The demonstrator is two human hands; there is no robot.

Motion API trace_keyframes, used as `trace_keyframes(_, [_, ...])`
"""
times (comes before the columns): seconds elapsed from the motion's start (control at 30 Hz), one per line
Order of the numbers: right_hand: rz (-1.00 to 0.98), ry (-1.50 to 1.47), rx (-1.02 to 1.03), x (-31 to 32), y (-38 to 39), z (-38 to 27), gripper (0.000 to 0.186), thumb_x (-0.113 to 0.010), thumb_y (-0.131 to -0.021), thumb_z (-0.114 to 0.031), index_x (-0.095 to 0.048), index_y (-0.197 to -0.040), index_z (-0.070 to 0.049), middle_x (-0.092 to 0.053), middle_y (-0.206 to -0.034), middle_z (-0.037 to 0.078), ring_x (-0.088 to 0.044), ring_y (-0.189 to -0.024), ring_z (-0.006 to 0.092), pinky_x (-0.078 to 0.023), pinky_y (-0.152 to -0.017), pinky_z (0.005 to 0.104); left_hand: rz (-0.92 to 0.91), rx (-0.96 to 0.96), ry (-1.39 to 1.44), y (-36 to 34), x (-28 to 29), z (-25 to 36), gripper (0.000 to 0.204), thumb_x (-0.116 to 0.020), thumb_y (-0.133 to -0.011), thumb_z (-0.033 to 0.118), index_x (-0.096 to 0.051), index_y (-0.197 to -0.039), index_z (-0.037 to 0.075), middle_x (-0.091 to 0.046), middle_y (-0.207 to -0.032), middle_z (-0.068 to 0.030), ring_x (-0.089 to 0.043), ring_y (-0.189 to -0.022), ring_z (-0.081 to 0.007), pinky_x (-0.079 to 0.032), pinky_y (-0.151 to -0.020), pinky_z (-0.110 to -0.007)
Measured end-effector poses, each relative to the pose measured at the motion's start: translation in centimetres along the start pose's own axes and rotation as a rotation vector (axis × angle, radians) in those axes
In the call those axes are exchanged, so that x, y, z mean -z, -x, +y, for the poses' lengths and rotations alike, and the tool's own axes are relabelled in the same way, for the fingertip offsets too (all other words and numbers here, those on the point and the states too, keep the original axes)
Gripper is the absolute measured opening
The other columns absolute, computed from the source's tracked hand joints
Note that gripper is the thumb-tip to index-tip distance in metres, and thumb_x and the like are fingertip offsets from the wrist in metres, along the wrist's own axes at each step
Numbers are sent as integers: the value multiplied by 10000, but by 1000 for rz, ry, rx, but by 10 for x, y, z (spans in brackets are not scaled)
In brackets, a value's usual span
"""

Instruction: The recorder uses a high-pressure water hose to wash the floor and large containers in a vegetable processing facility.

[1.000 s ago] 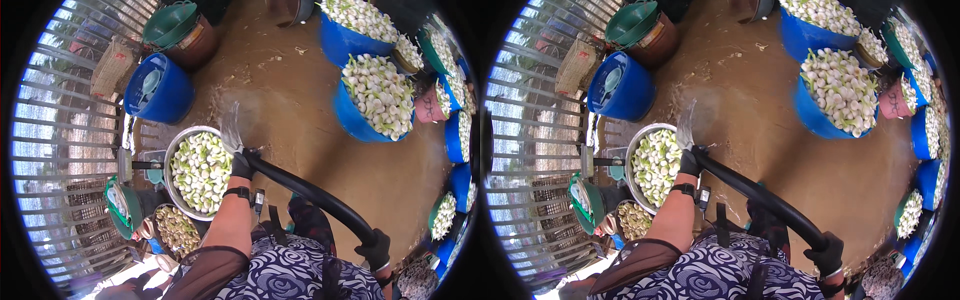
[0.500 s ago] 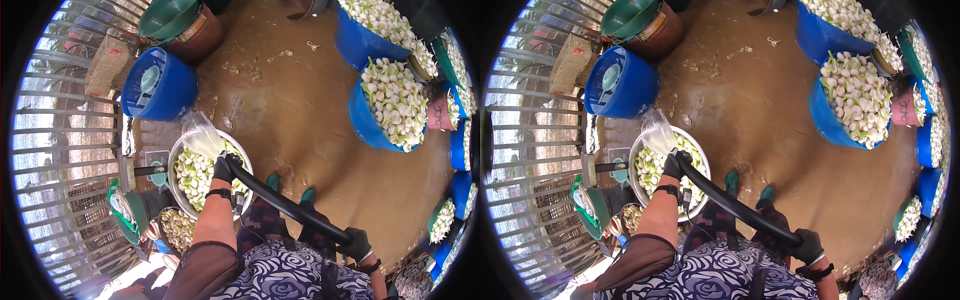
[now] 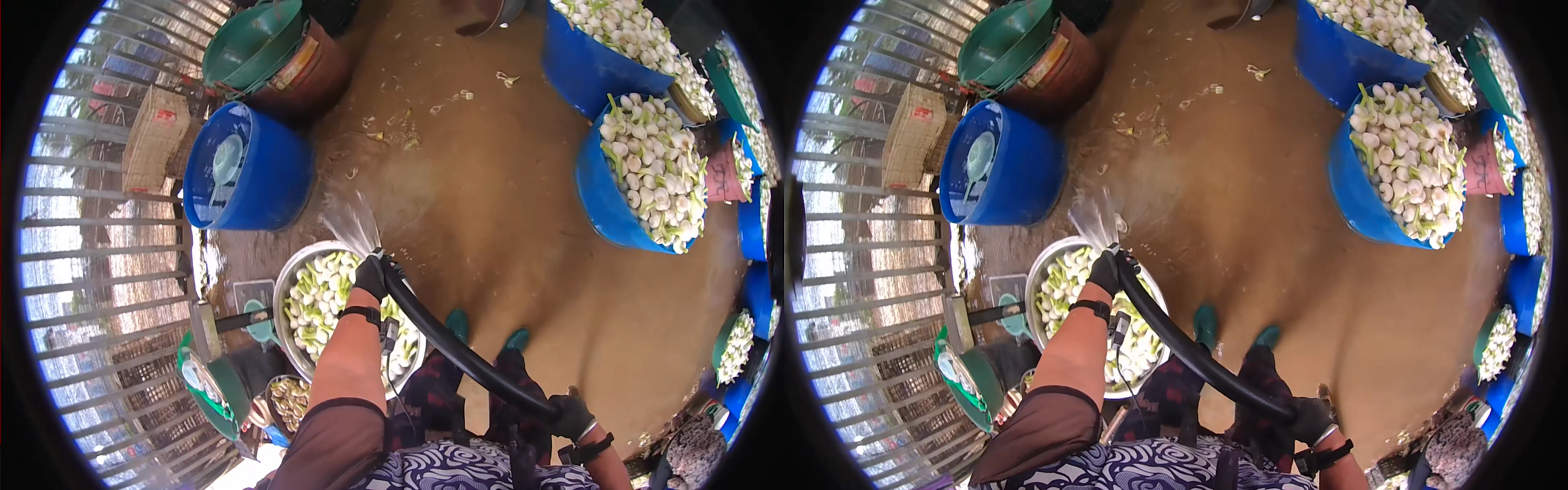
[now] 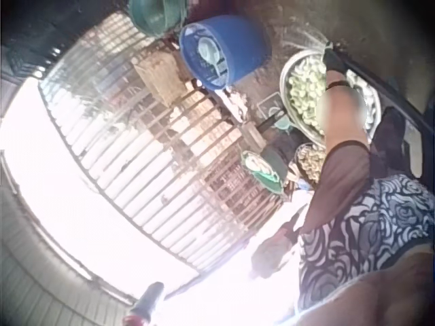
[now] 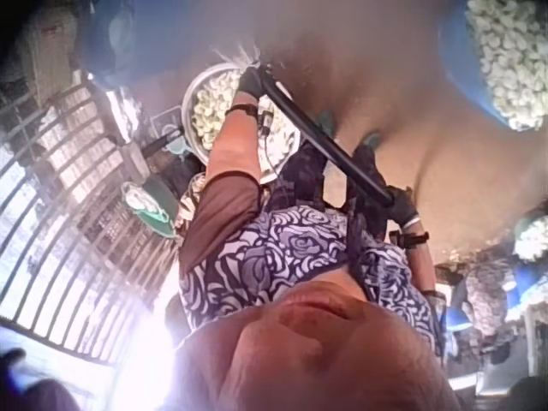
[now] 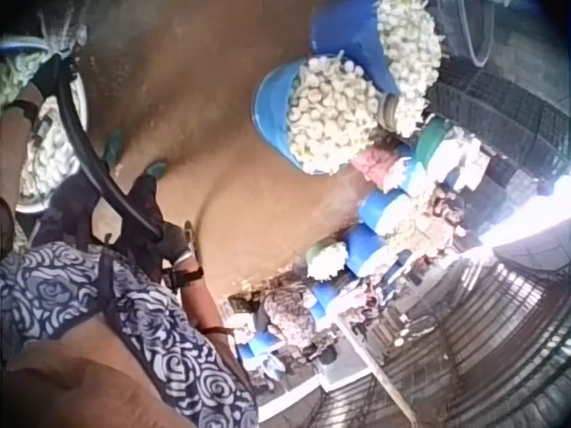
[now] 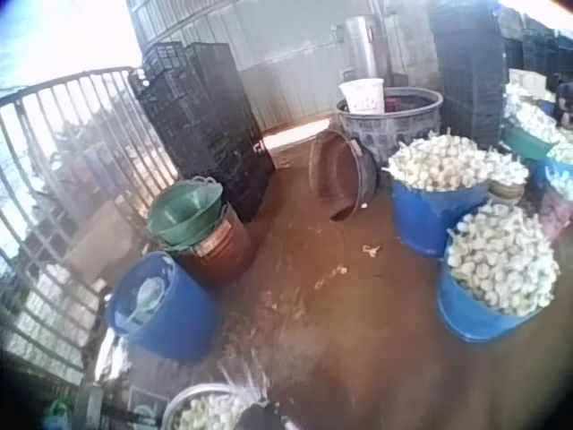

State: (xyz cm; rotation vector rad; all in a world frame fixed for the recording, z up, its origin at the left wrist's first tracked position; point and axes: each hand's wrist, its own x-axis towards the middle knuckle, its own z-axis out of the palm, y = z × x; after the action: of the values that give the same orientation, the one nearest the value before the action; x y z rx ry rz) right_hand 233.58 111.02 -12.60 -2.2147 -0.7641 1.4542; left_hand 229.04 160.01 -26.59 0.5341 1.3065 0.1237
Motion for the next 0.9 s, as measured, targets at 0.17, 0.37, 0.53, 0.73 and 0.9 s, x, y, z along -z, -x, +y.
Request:
trace_keyframes(0.17, [109, -114, -24, -2, -6, -8, 239, -665, -590, -352, -580, -634, -133, -588, -614, 82, -568, -620, 291, -327, -884, 380, -150, -9, -13, -20, -35, 19, 239, -472, -846, 263, -474, -832, 25, -490, -664, -119, -509, -541, -274, -486, -550, -425])
trace_keyframes(0.37, [-36, 32, 12, -5, 55, 43, 314, -710, -552, -362, -588, -664, -95, -594, -629, 83, -593, -615, 259, -423, -711, 384, -143, 93, -53, 1, -32, -72, 200, -472, -849, 256, -436, -835, 60, -470, -656, -106, -500, -532, -270, -471, -520, -433])
trace_keyframes(0.53, [30, 110, -110, -7, 92, 38, 391, -764, -471, -353, -598, -683, -70, -587, -628, 94, -588, -595, 288, -478, -599, 375, -197, 184, 53, 2, -57, -106, 209, -480, -843, 263, -441, -834, 58, -477, -656, -118, -514, -553, -296, -478, -534, -452])
trace_keyframes(0.73, [198, 52, -90, -4, 63, 21, 343, -745, -501, -318, -583, -663, -63, -595, -635, 106, -589, -581, 279, -483, -594, 364, -280, 157, 22, -28, -99, -78, 225, -498, -829, 260, -456, -782, 43, -469, -619, -118, -497, -544, -298, -475, -539, -444])
trace_keyframes(0.9, [247, -76, -153, 2, 53, 17, 334, -730, -520, -318, -593, -680, -57, -587, -590, 98, -590, -559, 267, -482, -571, 342, -338, 160, 42, -30, -124, -55, 218, -495, -826, 249, -453, -779, 39, -466, -616, -115, -493, -546, -295, -468, -535, -437])
